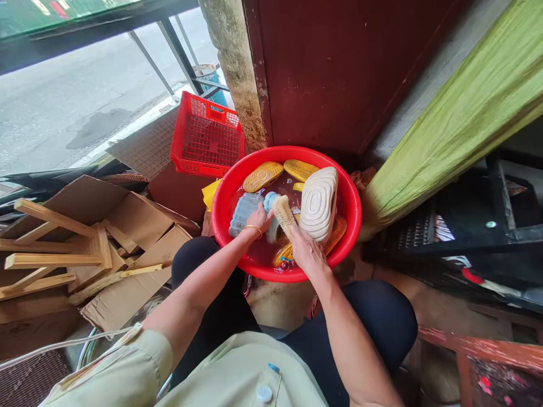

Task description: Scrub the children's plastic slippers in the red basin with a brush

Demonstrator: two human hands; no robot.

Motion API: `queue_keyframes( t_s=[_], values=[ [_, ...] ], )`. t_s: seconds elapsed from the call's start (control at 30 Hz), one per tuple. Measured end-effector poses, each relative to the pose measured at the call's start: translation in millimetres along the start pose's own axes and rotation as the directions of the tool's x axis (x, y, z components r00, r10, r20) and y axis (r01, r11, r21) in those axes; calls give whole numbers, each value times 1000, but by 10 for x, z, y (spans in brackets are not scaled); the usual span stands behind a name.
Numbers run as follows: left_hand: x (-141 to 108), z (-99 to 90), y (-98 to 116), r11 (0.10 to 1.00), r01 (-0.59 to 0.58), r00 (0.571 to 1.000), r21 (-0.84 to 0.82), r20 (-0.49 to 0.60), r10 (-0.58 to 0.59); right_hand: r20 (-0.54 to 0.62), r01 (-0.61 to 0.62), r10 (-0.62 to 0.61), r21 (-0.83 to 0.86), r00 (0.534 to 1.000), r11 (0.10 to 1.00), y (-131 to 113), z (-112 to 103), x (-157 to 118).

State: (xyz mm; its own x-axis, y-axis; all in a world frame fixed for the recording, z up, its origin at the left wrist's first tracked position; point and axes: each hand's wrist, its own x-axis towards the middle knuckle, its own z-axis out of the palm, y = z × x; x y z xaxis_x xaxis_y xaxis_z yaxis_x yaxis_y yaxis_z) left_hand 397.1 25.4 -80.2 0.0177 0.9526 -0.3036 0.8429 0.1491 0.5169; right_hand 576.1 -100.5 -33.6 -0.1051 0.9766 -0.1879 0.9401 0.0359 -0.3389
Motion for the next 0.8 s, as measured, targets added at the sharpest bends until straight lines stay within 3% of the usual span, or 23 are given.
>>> queue_keyframes(
  t_s=[0.07,0.17,0.23,0.3,0.33,0.37,0.43,0.53,0.67,0.8],
  values=[
    [11,-46,3,997,12,997,-71,81,-6,63,-26,29,-48,998,998,-13,20,31],
    [33,-211,-71,937,42,980,-348,198,30,104,-48,56,-73,993,996,-19,36,66],
    [34,-365,-169,896,-61,989,-441,97,115,116,-47,56,-78,992,996,-24,41,79],
    [14,-513,-281,923,-185,982,-337,-103,160,114,-46,56,-89,992,995,-34,43,88],
    [-4,-569,-333,952,-192,975,-238,-160,157,108,-48,58,-94,992,994,-38,43,94],
    [-27,-607,-376,977,-163,976,-139,-168,139,102,-48,58,-97,993,994,-40,40,103],
    [-76,-617,-437,997,-77,994,13,-81,78,100,-38,46,-84,994,996,-37,29,129],
    [-99,-520,-471,998,22,1000,57,-6,-22,98,-12,15,-31,995,999,-13,-2,167],
    [16,-430,-481,982,105,990,-154,-72,-117,35,-1,1,-22,999,1000,20,-30,134],
    [109,-503,-470,870,-39,995,-491,-95,-9,8,40,-39,-41,999,998,56,-16,27]
  ],
)
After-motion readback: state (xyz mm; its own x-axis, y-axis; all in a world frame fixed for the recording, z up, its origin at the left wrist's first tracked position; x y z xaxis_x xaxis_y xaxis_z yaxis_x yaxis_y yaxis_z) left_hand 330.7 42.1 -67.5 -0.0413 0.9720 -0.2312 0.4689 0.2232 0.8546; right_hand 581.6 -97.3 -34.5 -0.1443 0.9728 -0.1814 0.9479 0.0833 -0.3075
